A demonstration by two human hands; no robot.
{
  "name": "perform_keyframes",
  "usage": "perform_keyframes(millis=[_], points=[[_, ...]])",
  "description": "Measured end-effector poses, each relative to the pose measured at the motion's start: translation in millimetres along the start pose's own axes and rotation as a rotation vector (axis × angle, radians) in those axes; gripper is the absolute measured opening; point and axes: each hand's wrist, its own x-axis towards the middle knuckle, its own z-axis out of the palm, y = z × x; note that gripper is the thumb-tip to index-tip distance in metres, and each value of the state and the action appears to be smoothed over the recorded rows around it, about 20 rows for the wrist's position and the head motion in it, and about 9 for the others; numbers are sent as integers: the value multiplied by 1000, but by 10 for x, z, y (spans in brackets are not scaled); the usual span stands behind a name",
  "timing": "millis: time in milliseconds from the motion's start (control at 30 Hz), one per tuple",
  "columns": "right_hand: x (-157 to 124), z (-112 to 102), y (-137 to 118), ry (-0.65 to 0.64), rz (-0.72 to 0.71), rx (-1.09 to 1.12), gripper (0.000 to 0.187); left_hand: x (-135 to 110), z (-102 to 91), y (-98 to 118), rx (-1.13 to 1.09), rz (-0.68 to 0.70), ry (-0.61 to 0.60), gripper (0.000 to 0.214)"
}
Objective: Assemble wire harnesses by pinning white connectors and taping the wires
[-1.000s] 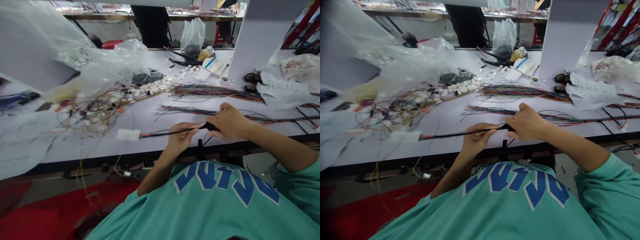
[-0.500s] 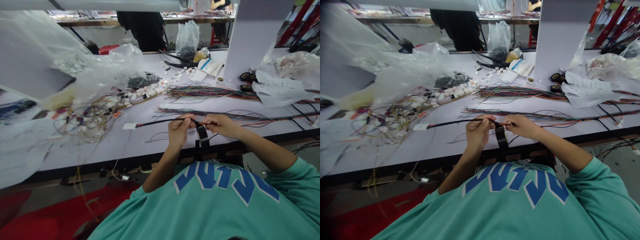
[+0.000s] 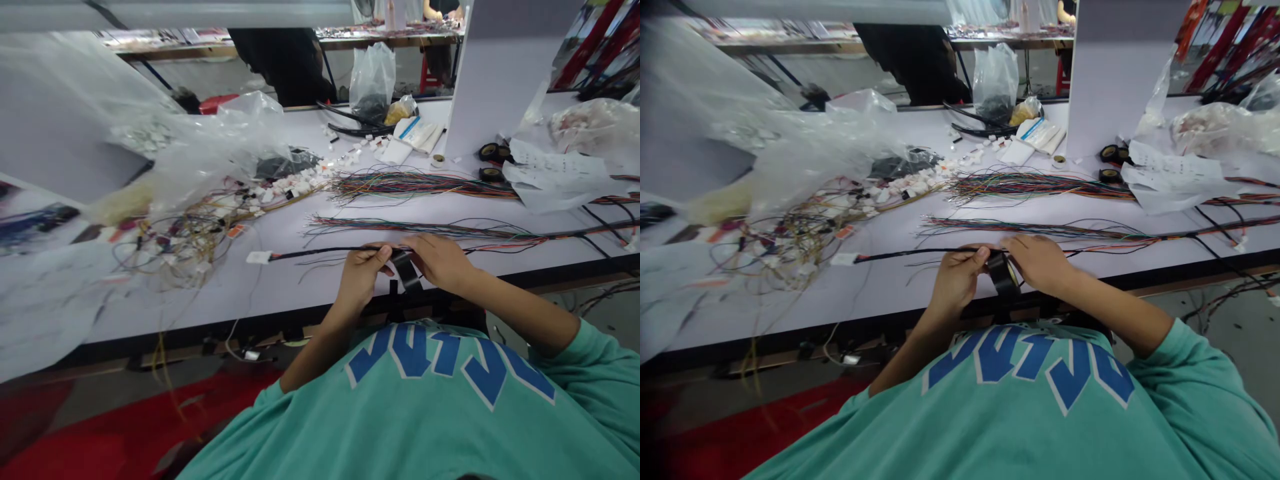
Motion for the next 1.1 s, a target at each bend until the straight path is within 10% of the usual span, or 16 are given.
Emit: perform_keyframes(millis=[200, 300, 467, 767, 933, 1100], points=[[13, -272, -208, 46, -684, -331, 25, 5, 22, 71, 86, 35, 10, 26], [11, -396, -294, -38, -770, -383, 25, 36, -13, 82, 57, 8, -76, 29], [44, -595, -169, -264, -456, -316, 26, 23, -75, 82, 103, 84, -129, 30], [251, -249, 251, -275, 58, 131, 30, 96, -43, 145, 635, 974, -138, 10], [136, -175, 312, -222, 283, 534, 29, 111, -21, 6, 388, 664, -101, 20], [-36, -300, 285, -202, 179, 609, 33, 145, 32, -127, 70, 415, -81, 29]])
